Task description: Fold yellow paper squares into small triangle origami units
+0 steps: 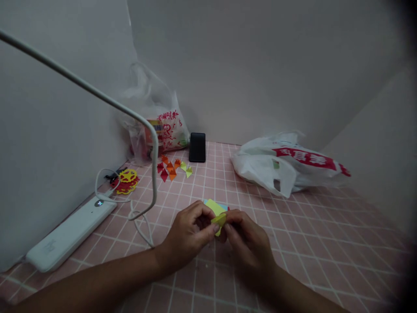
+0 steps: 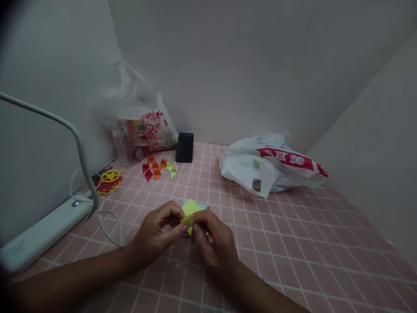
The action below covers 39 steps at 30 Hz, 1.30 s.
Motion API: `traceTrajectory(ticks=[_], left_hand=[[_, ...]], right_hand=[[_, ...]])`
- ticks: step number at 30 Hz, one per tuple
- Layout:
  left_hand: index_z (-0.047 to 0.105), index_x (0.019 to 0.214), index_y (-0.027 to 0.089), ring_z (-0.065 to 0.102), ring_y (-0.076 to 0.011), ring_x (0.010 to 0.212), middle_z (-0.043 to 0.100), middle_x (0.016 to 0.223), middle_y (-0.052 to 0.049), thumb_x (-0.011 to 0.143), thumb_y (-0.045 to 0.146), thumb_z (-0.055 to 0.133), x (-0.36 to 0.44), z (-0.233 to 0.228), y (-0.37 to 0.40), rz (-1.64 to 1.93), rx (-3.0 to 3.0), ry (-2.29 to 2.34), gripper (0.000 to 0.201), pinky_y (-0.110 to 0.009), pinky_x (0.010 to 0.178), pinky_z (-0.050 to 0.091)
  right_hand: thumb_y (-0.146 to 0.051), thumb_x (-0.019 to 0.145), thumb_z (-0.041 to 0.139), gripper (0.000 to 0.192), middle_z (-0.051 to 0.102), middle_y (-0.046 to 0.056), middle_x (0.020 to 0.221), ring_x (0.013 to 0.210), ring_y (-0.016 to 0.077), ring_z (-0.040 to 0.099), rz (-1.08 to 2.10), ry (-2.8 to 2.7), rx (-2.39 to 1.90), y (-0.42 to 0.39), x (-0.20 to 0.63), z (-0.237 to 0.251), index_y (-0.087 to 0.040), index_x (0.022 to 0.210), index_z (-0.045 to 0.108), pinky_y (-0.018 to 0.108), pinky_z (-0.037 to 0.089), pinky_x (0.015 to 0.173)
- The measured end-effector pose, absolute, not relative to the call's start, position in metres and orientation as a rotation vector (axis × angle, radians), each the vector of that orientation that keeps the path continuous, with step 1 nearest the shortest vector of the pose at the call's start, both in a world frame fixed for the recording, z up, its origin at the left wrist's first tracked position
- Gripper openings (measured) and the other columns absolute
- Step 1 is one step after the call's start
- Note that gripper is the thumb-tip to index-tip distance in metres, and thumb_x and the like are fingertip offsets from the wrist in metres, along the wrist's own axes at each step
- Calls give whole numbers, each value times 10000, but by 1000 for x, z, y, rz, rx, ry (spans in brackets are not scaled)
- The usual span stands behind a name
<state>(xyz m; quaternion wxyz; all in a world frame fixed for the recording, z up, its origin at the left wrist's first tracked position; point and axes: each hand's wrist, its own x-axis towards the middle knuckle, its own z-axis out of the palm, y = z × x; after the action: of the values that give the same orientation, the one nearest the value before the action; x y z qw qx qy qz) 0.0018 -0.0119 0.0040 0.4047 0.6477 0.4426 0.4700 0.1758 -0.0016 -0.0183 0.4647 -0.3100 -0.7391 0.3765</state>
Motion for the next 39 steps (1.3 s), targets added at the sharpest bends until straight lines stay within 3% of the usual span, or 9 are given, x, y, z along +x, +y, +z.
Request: traceTrajectory(ticks=[2,5,8,10,15,19,39], left_hand=[[593,754,156,538,-131,671,571,746,-7,800,160,622,2,5,-11,1172,1614,1115,54,-252,611,421],[597,746,161,509,-122,656,561,733,4,787,132,616,3,5,-11,1137,1667,1143,54,-244,596,393],[590,721,161,502,-120,647,557,737,3,791,150,623,3,5,-10,1081,1697,1133,79,-244,592,386],[593,745,163,512,-123,653,570,742,1,810,183,622,3,4,-10,1045,1669,1135,74,-246,600,396],[581,806,172,529,-125,656,584,716,14,815,183,614,3,-2,-9,997,1538,1122,36,-246,617,415],[564,906,190,569,-141,736,592,816,5,820,191,615,1,-7,-9,1115,1441,1103,99,-260,671,458],[588,716,157,584,-138,689,607,758,-15,762,254,696,0,-1,-7,1236,1215,1082,152,-262,631,504]], right_hand=[[-185,952,500,89,574,9,868,738,149,563,985,-1789,-768,-1,175,-16,-240,992,557,291,451,666],[-222,924,560,196,572,42,999,843,176,575,969,-1792,-793,2,175,-13,-248,1118,549,309,460,713],[-203,907,579,31,590,40,978,931,192,571,912,-1844,-754,5,175,-11,-227,914,597,325,439,800],[-205,911,571,64,592,26,915,879,179,571,970,-1793,-790,6,176,-12,-221,852,590,314,432,775],[-293,897,584,115,552,8,806,720,155,511,1272,-1538,-880,7,176,-11,-208,820,588,279,394,635],[-307,859,625,145,535,5,786,712,151,494,1392,-1468,-867,11,176,-10,-197,775,582,269,385,627],[-307,870,629,140,541,8,778,709,149,491,1343,-1402,-850,10,175,-8,-201,780,612,265,397,623]])
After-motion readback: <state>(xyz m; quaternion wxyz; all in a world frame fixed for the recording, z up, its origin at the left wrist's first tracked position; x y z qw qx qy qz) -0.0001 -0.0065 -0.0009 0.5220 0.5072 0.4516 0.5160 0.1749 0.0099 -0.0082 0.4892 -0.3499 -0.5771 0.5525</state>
